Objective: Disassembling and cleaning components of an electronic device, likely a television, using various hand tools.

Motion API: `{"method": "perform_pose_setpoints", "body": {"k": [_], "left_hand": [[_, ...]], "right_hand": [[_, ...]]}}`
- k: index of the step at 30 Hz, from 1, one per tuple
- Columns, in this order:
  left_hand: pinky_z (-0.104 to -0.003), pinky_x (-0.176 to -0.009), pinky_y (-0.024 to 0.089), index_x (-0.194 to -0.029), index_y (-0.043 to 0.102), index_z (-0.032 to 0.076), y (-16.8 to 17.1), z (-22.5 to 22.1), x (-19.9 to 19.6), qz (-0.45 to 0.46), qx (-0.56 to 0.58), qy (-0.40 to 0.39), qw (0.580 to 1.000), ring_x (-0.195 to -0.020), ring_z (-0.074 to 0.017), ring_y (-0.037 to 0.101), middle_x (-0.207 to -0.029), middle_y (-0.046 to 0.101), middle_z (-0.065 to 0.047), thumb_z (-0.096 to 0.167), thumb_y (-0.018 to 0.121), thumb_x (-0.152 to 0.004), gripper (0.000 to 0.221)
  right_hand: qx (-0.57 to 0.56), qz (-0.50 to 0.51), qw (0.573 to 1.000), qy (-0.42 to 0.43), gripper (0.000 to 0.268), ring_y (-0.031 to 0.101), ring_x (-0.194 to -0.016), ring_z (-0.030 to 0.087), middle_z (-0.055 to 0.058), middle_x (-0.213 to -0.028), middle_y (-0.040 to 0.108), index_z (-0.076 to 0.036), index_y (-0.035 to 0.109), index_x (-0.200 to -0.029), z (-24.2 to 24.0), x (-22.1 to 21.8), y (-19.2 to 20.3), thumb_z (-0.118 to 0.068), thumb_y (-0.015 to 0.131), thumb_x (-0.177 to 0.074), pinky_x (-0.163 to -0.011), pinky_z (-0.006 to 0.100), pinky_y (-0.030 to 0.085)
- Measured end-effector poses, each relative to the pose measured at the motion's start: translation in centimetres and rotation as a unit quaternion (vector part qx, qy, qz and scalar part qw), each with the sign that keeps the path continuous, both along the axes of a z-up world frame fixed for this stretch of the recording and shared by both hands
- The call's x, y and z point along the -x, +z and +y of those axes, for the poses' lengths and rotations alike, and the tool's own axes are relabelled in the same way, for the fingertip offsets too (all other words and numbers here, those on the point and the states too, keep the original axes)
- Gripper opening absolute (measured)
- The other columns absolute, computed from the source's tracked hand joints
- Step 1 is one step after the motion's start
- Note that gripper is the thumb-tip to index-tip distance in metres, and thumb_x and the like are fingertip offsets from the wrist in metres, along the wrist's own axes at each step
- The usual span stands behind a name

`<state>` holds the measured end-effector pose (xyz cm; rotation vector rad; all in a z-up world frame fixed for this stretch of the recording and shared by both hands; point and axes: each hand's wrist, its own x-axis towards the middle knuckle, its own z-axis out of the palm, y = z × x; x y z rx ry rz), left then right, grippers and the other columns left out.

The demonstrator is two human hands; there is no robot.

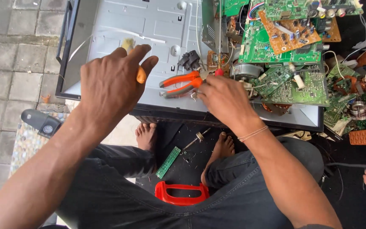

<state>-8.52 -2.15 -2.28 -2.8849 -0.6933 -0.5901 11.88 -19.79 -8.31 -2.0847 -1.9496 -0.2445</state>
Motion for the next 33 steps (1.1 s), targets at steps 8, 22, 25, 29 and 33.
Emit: {"method": "perform_pose_setpoints", "body": {"k": [8, 22, 25, 29, 33], "left_hand": [[-0.026, -0.036, 0.036, -0.105, 0.084, 0.009, -2.8, 2.1, -2.6, 0.03, 0.071, 0.0, 0.997, -0.071, -0.0224, 0.044, -0.087, 0.048, -0.017, 0.043, 0.06, -0.111, 0.041], [-0.041, -0.072, 0.06, -0.107, 0.083, 0.022, -6.4, 3.2, -5.0, 0.224, 0.141, 0.04, 0.963, -0.095, -0.0301, 0.07, -0.093, 0.071, -0.016, 0.037, 0.061, -0.102, 0.027], [-0.042, -0.076, 0.06, -0.109, 0.083, 0.02, -6.1, 3.4, -5.3, 0.217, 0.158, 0.032, 0.963, -0.095, -0.0308, 0.07, -0.092, 0.071, -0.015, 0.034, 0.061, -0.102, 0.027], [-0.043, -0.079, 0.06, -0.112, 0.083, 0.019, -5.6, 3.4, -5.4, 0.208, 0.166, 0.027, 0.963, -0.095, -0.0311, 0.072, -0.092, 0.073, -0.015, 0.033, 0.064, -0.101, 0.026], [-0.044, -0.08, 0.059, -0.111, 0.083, 0.018, -5.4, 3.3, -5.4, 0.203, 0.177, 0.025, 0.963, -0.094, -0.0312, 0.073, -0.092, 0.075, -0.015, 0.032, 0.065, -0.101, 0.025]], "right_hand": [[0.102, -0.14, 0.982, -0.078, 0.009, 0.057, -0.071, 0.021, 0.022, -0.113, 0.063, -0.003, 0.071, -0.073, 2.5, 1.7, -3.4, -0.004, 0.068, -0.082, -0.054, 0.032, 0.051], [0.142, 0.051, 0.986, -0.071, 0.009, 0.061, -0.07, 0.023, 0.011, -0.087, 0.058, 0.0, 0.076, -0.093, 2.4, 0.3, -2.1, -0.005, 0.069, -0.09, -0.059, 0.037, 0.049], [0.091, 0.153, 0.983, -0.046, 0.008, 0.061, -0.07, 0.026, 0.01, -0.087, 0.054, -0.001, 0.074, -0.092, 1.6, 0.5, 0.2, -0.009, 0.071, -0.09, -0.058, 0.039, 0.05], [-0.031, 0.363, 0.931, 0.007, 0.005, 0.064, -0.08, 0.031, 0.014, -0.091, 0.055, 0.0, 0.065, -0.098, 0.8, -0.3, 0.8, -0.002, 0.069, -0.096, -0.063, 0.039, 0.052], [-0.062, 0.537, 0.841, -0.012, 0.006, 0.059, -0.086, 0.023, 0.019, -0.102, 0.062, 0.0, 0.06, -0.108, -0.2, -1.0, 2.6, -0.001, 0.058, -0.103, -0.072, 0.034, 0.052]]}}
